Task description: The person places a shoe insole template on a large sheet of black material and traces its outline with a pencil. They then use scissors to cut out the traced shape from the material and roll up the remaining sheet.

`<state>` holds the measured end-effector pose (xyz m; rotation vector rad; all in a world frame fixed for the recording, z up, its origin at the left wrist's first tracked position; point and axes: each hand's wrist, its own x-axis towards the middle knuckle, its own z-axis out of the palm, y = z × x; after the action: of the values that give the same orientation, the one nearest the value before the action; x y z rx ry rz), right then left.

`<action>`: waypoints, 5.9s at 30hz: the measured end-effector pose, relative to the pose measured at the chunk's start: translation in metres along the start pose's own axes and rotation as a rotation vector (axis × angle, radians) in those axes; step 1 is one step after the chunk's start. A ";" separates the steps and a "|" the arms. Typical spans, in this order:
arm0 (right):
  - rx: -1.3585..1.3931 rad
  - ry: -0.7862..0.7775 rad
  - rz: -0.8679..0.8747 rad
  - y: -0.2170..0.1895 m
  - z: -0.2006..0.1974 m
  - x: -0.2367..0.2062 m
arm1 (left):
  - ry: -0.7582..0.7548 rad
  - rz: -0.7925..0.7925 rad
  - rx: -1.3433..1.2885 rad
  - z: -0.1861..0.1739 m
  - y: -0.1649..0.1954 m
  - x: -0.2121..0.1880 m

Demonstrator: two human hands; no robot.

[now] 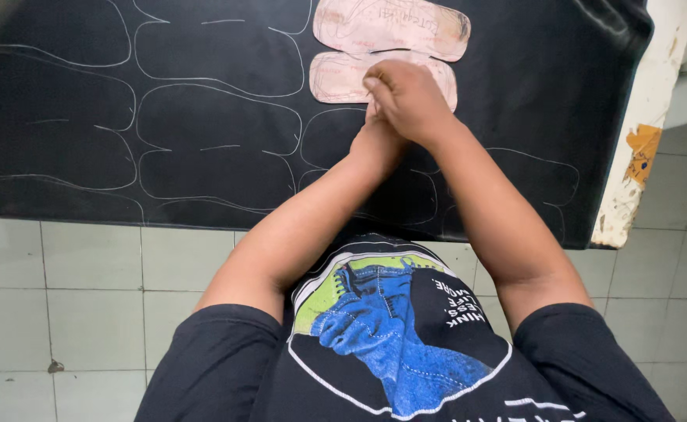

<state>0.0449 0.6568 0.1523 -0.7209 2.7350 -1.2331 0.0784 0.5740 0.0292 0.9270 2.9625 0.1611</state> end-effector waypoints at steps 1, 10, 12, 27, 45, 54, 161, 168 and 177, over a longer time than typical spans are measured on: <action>-0.056 -0.018 -0.047 -0.002 0.001 0.003 | -0.068 0.008 -0.018 -0.001 0.001 -0.001; -0.243 -0.030 -0.203 0.013 0.009 0.006 | -0.041 0.023 -0.021 0.010 0.003 -0.001; -0.235 -0.027 -0.264 0.012 0.013 0.010 | 0.048 -0.032 -0.198 0.010 0.000 0.000; -0.165 0.043 -0.312 0.003 0.045 0.084 | -0.196 -0.018 -0.220 -0.044 -0.009 -0.006; -0.140 0.100 -0.244 0.037 0.040 0.143 | 0.243 -0.125 -0.201 -0.022 -0.008 -0.012; -0.214 0.200 -0.080 0.081 -0.013 0.137 | 0.237 -0.136 -0.312 -0.042 -0.011 -0.015; 0.527 0.308 0.746 0.124 -0.037 -0.080 | 0.279 -0.041 -0.280 -0.054 -0.047 -0.014; 0.345 0.167 0.756 0.141 -0.041 -0.130 | 0.397 -0.068 -0.133 -0.037 -0.035 -0.017; 0.165 0.804 0.719 0.233 -0.152 -0.286 | 0.243 -0.158 -0.232 -0.038 -0.027 -0.021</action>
<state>0.1719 1.0203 0.0481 0.9058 2.8646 -1.7224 0.0778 0.5370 0.0640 0.6864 3.1243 0.6389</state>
